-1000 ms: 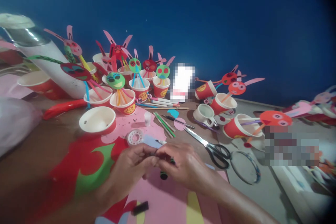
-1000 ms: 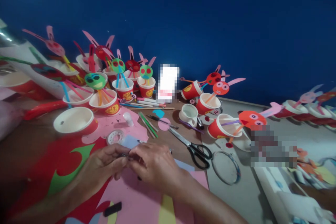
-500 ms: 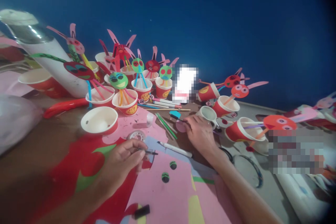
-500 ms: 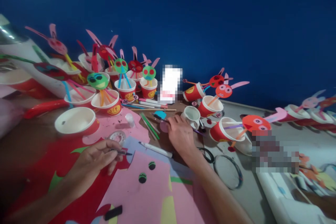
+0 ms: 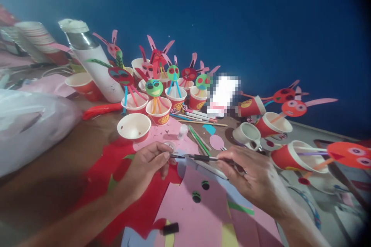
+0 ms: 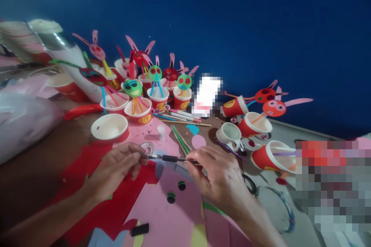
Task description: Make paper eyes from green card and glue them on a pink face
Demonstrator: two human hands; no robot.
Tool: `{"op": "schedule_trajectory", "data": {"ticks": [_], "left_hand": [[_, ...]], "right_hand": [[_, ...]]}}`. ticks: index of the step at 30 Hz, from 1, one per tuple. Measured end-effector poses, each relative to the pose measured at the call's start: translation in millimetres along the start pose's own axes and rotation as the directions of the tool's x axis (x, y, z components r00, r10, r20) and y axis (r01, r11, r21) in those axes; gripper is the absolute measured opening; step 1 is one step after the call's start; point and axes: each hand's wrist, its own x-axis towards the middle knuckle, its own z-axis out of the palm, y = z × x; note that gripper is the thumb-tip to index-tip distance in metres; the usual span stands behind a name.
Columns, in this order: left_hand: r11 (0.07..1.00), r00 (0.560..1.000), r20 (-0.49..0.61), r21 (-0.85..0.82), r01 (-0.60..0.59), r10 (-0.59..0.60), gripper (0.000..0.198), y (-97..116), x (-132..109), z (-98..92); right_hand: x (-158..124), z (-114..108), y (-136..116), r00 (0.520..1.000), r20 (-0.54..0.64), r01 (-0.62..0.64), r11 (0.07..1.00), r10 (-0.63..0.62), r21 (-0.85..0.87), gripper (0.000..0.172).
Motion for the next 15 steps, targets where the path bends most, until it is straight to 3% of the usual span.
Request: {"op": "schedule_trajectory", "data": {"ticks": [15], "left_hand": [[0.998,0.999,0.044,-0.047,0.029,-0.027,0.029,-0.4,2.0,0.5]], "right_hand": [[-3.5,8.8,3.3,0.998,0.036,-0.061,0.998,0.060,0.029,0.010]]}}
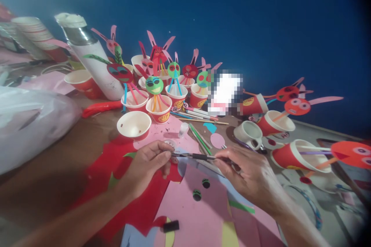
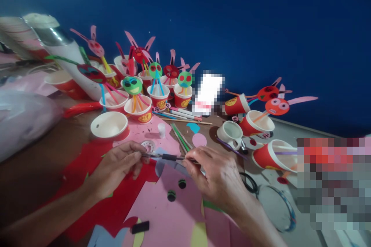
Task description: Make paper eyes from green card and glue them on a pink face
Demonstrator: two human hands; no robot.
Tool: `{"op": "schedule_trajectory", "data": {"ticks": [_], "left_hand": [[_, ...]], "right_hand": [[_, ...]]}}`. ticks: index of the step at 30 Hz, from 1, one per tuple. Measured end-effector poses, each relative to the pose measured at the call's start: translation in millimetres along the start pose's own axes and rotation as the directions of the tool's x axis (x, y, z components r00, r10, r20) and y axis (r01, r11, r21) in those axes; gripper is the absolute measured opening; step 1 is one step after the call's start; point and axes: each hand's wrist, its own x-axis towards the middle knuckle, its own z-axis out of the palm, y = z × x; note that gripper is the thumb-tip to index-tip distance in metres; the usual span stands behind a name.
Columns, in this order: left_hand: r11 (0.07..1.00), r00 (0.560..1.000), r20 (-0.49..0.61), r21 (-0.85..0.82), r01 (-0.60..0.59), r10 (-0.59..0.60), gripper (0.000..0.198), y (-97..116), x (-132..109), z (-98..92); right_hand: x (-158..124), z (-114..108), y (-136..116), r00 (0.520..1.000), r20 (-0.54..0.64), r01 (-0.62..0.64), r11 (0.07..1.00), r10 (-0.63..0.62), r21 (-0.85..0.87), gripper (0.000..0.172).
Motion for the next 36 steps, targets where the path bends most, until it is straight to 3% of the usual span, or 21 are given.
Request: {"op": "schedule_trajectory", "data": {"ticks": [9,17,24,32,34,35,36], "left_hand": [[0.999,0.999,0.015,0.035,0.038,-0.038,0.031,-2.5,-3.2,6.1],[0.997,0.999,0.027,0.069,0.032,-0.034,0.033,-1.5,-5.7,8.7],[0.990,0.998,0.039,0.128,0.050,-0.056,0.034,-1.5,-7.8,6.0],[0.955,0.997,0.046,0.295,0.038,-0.054,0.021,9.6,-12.3,2.0],[0.907,0.999,0.024,0.420,-0.034,0.026,0.020,18.2,-20.6,-3.4],[0.819,0.990,0.008,0.560,-0.123,0.144,0.026,23.2,-25.5,-8.2],[0.694,0.951,-0.015,0.687,-0.215,0.309,0.027,28.3,-30.3,-14.5]], "right_hand": [[0.4,11.9,-1.9,0.997,0.063,0.040,0.999,-0.040,0.001,0.010],[-6.3,27.6,-8.3,0.985,0.161,-0.075,0.995,0.065,0.059,0.014],[-5.9,33.1,-20.2,0.991,0.120,-0.066,0.995,0.057,0.078,0.019],[-3.6,31.2,-18.2,0.968,0.223,-0.131,0.989,0.112,0.075,0.020],[0.1,27.6,-12.1,0.965,0.227,-0.150,0.987,0.132,0.061,0.022],[2.1,25.2,-6.7,0.966,0.207,-0.167,0.985,0.155,0.041,0.024],[4.0,22.4,0.6,0.968,0.172,-0.185,0.983,0.182,0.004,0.026]]}}
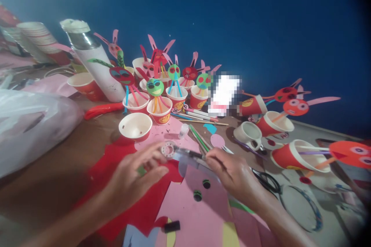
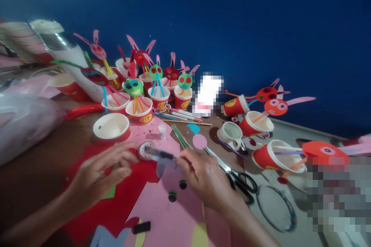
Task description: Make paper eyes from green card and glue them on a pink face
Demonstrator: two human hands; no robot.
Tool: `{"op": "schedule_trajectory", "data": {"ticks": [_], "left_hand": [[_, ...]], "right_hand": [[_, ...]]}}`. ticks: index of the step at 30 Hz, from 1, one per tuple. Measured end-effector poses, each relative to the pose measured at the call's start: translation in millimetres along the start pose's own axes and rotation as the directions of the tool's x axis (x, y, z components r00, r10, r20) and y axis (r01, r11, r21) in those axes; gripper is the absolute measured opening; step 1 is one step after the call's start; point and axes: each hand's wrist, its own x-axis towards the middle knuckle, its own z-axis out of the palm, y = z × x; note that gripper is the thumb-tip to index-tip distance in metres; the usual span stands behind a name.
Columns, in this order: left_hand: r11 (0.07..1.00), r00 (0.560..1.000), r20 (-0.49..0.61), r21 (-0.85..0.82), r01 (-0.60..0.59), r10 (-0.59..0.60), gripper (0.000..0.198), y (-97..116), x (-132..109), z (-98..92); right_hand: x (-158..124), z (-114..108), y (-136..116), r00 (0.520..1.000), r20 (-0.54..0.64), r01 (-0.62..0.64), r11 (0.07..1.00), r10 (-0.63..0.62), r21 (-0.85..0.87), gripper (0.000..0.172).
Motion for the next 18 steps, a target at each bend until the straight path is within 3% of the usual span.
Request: {"op": "schedule_trajectory", "data": {"ticks": [1,2,4,6,8,12,18], "left_hand": [[0.987,0.985,-0.133,0.132,-0.093,0.111,0.022,-1.2,-2.0,-9.8],[0.962,0.939,-0.275,0.233,-0.145,0.208,0.022,-4.1,-2.6,-19.9],[0.959,0.845,-0.481,0.260,-0.116,0.233,0.022,-14.8,1.4,-38.1],[0.949,0.745,-0.604,0.286,-0.130,0.284,0.050,-30.1,11.3,-50.1],[0.935,0.794,-0.535,0.335,-0.115,0.289,0.079,-45.3,23.0,-54.0],[0.944,0.872,-0.434,0.320,-0.083,0.224,0.093,-60.4,37.8,-45.7],[0.944,0.872,-0.451,0.329,-0.033,0.188,0.087,-55.4,42.9,-34.5]], "right_hand": [[2.5,-3.5,8.6,0.998,-0.046,-0.042,0.998,0.040,-0.043,0.028],[4.6,-6.9,18.7,0.992,-0.105,-0.084,0.990,0.072,-0.112,0.029],[6.9,-12.4,41.1,0.974,-0.198,-0.158,0.958,0.112,-0.239,0.026],[6.6,-14.3,62.1,0.959,-0.245,-0.213,0.931,0.142,-0.296,0.024],[4.4,-11.8,77.7,0.949,-0.270,-0.257,0.896,0.163,-0.362,0.023],[-0.8,-0.2,90.9,0.934,-0.303,-0.321,0.822,0.191,-0.470,0.025],[-5.2,6.9,94.3,0.924,-0.341,-0.344,0.770,0.174,-0.537,0.021]]}}
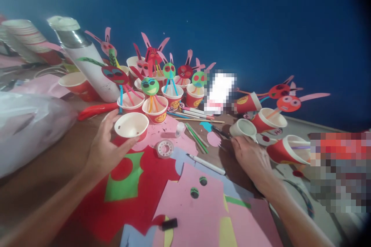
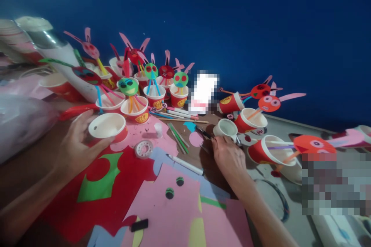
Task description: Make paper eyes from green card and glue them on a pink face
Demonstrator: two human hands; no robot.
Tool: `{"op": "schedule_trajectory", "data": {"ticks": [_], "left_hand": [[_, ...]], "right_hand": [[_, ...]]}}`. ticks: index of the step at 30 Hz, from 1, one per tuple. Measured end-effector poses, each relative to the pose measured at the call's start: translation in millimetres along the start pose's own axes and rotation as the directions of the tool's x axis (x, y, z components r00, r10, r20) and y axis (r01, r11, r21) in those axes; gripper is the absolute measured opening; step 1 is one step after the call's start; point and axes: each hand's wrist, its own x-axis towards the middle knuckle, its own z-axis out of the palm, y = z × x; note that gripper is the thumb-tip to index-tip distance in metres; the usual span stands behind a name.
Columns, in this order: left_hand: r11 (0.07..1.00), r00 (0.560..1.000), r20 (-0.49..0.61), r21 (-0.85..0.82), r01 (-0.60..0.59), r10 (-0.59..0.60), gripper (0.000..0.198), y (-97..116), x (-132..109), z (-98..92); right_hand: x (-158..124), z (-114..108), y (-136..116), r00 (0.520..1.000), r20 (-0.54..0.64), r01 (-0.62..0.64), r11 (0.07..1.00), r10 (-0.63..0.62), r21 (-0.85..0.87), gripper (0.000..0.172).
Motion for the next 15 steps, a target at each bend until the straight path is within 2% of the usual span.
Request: {"op": "schedule_trajectory", "data": {"ticks": [5,9,12,15], "left_hand": [[0.997,0.999,-0.024,-0.064,0.031,-0.033,0.078,7.4,-5.2,-9.7],[0.985,0.985,-0.143,-0.155,0.070,-0.092,0.086,11.0,-11.3,-27.2],[0.988,0.958,-0.250,-0.100,0.121,-0.142,0.087,12.8,-12.8,-39.8],[0.980,0.936,-0.289,-0.086,0.182,-0.199,0.086,8.5,-13.7,-51.0]], "right_hand": [[-5.0,-3.1,3.5,0.999,-0.051,0.017,1.000,-0.018,-0.005,0.021],[-8.9,-4.9,4.8,0.996,-0.093,0.016,1.000,-0.017,-0.016,0.022],[-11.1,-2.3,2.9,0.996,-0.083,0.029,0.999,-0.032,-0.034,0.020],[-13.3,1.8,0.4,0.997,-0.071,0.038,0.998,-0.041,-0.048,0.017]]}}
